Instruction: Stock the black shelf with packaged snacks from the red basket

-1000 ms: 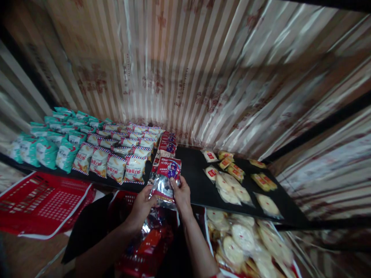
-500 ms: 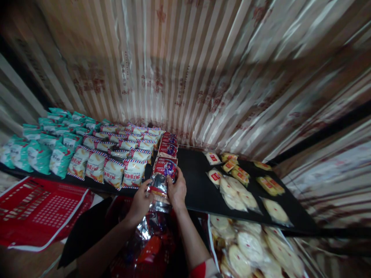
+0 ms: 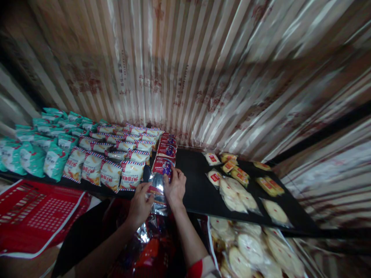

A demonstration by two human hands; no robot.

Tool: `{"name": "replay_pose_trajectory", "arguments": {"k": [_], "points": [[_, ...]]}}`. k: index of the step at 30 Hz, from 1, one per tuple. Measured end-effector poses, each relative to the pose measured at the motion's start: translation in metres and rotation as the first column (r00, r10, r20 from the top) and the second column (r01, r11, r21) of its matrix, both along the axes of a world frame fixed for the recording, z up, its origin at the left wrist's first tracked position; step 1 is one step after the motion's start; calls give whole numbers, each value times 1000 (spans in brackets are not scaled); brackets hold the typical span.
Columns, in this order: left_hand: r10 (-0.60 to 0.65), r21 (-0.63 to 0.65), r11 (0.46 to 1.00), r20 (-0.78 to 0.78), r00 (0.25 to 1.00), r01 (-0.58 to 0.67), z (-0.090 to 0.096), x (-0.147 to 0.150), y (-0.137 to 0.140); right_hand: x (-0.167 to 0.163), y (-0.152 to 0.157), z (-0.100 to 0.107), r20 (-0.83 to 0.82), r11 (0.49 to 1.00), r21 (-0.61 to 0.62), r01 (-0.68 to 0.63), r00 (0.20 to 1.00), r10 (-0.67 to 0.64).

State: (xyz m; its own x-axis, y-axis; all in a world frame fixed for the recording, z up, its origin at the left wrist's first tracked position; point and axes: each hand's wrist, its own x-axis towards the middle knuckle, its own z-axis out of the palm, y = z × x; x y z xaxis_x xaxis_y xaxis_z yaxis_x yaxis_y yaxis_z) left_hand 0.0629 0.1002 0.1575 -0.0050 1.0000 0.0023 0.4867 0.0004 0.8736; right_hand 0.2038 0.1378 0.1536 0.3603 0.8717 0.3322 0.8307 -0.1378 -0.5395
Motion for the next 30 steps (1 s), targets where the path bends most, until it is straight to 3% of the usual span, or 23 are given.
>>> {"name": "replay_pose_trajectory", "arguments": {"k": [4,10,17,30], "points": [[-21,15,1000,-109,994,22,3,-1,-3,-5,2,4,167,993,61,-98,982,87],[-57,-15,998,-134,989,55,4,-2,-3,-11,18,16,273,977,-59,-205,938,213],[-52,-7,999,27,998,52,-5,-4,-1,-10,26,14,280,958,-169,-230,921,271],[-76,-23,997,-41,996,75,-8,-4,-5,-16,22,19,275,955,-241,-175,931,240]]}}
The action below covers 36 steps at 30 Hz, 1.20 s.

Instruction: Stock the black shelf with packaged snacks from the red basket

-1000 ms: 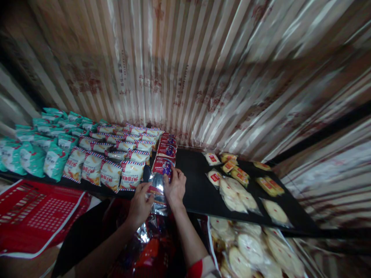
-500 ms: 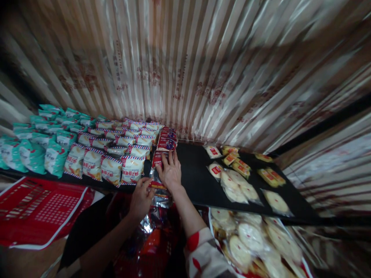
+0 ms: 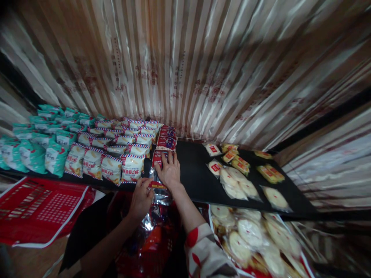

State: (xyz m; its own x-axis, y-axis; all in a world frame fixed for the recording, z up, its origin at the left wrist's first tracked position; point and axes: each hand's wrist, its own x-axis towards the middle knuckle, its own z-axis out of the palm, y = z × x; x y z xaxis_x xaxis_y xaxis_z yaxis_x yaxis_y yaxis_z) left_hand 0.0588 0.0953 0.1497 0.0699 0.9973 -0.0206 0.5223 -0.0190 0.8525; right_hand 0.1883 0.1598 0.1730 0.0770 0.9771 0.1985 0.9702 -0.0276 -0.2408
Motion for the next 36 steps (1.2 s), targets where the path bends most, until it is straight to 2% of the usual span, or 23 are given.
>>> {"name": "replay_pose_trajectory", "arguments": {"k": [6,13,23,29,36], "points": [[5,-14,1000,-19,1000,-5,3,0,1,-2,1,-4,-9,999,-48,16,1000,-17],[2,-8,1000,-9,1000,-2,-3,1,1,-2,2,-5,-38,996,-93,16,999,-20],[-4,-17,1000,27,1000,5,-6,0,1,-3,-1,-1,-36,995,-90,35,999,-39],[22,67,997,52,998,-25,-15,0,1,-3,-1,-4,-23,992,-118,45,999,-48],[18,124,992,82,996,-28,-12,-3,-3,-1,-3,-1,5,997,-46,56,998,-56]]}}
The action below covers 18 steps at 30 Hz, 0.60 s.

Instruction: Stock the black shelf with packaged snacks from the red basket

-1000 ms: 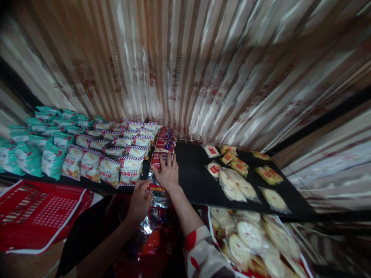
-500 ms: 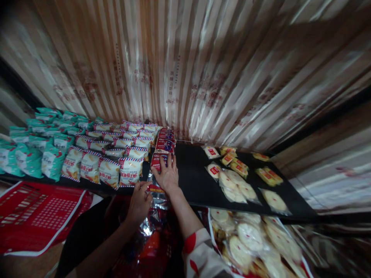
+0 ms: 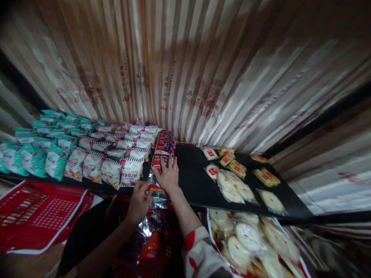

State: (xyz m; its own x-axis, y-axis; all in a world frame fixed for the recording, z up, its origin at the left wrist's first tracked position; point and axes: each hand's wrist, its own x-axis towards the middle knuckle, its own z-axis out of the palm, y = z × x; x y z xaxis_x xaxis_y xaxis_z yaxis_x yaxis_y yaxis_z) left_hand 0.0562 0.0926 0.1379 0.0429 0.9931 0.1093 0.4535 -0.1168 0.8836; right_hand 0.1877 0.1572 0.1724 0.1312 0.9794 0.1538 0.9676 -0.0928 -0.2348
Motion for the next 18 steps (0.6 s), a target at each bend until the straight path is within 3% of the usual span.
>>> {"name": "replay_pose_trajectory", "arguments": {"k": [6,10,14,18], "points": [[-3,-57,998,-157,988,-6,18,-1,-5,5,-5,-1,-34,995,92,-22,999,26],[7,-87,996,-181,983,-23,25,-5,-6,12,-15,-4,-142,985,171,24,990,1],[20,-9,1000,-86,996,-21,27,-14,-15,24,-41,-4,-329,934,340,111,944,7],[22,129,991,57,998,-29,17,-29,-41,26,-96,-12,-543,850,456,265,839,29]]}}
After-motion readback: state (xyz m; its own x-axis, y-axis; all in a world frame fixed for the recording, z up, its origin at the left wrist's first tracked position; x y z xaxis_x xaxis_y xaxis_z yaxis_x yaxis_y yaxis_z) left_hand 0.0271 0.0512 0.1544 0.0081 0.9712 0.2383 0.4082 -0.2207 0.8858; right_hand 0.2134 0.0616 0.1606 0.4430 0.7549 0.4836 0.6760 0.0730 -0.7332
